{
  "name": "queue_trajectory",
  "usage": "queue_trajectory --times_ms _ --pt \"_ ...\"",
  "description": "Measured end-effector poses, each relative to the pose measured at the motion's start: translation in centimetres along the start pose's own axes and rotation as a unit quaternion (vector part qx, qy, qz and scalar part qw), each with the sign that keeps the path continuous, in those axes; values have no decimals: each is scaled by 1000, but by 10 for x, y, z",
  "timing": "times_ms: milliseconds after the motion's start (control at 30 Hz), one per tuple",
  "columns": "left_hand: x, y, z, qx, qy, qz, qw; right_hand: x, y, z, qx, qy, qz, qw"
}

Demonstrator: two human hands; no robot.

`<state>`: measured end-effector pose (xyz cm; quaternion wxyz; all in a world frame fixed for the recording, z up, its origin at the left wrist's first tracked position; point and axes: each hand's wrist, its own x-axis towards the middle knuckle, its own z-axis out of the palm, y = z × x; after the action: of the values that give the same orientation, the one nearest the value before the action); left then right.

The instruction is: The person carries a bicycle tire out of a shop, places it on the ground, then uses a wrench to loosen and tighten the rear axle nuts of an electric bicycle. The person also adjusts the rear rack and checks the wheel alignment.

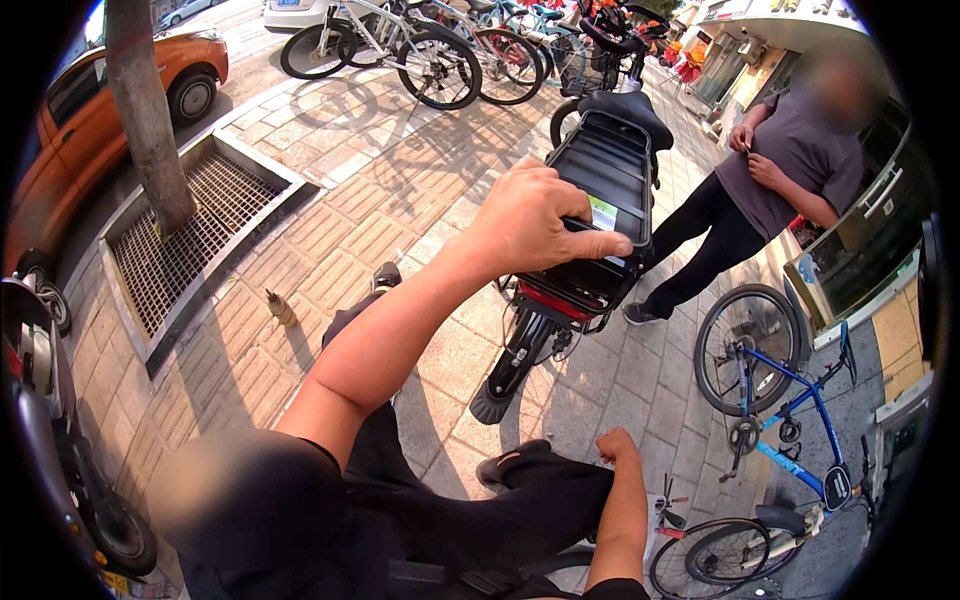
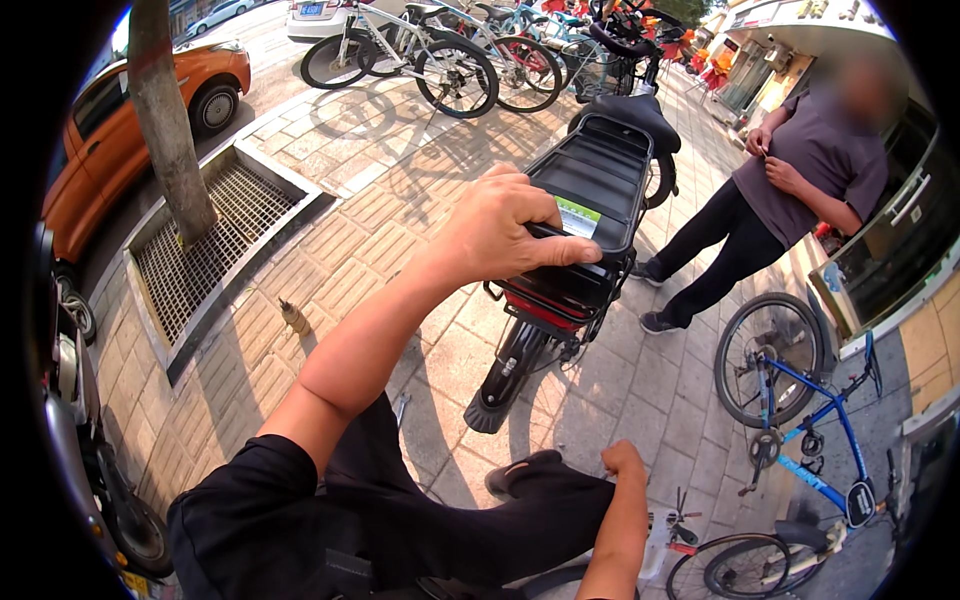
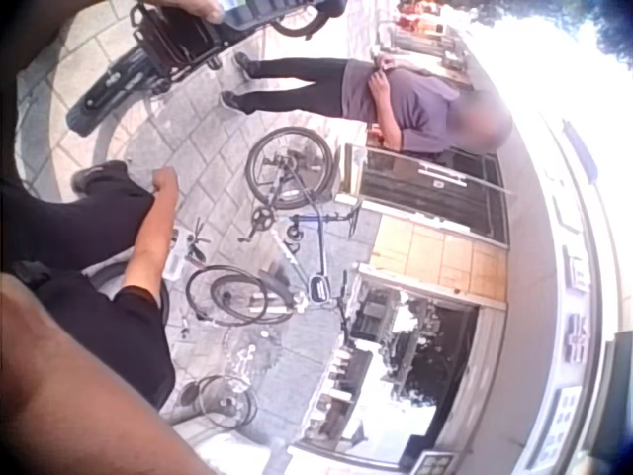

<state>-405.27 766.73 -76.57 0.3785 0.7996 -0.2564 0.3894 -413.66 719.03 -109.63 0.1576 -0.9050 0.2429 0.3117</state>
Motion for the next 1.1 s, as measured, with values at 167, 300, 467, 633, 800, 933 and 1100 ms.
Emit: queue_trajectory --times_ms 167,300,467,633,800,933,1100 --pt "-1 4 0 7 -7 8 1000 5 -1 3 5 -3 9 1000" --pt "1 2 0 -2 1 18 1000 0 1 0 -4 9 8 1000" --pt "0 2 -1 -4 -11 9 1000 -9 -5 -1 -15 20 3 1000" --pt "1 2 3 -17 -14 13 1000 -3 6 1 -8 29 -3 1000" --pt "0 0 3 -13 -2 13 1000 16 14 9 -26 38 14 999" --pt "2 -1 6 -17 9 27 999 -9 -5 -3 -54 41 7 998" --pt "2 3 7 -14 25 26 999 -23 -9 -8 -29 41 26 998"
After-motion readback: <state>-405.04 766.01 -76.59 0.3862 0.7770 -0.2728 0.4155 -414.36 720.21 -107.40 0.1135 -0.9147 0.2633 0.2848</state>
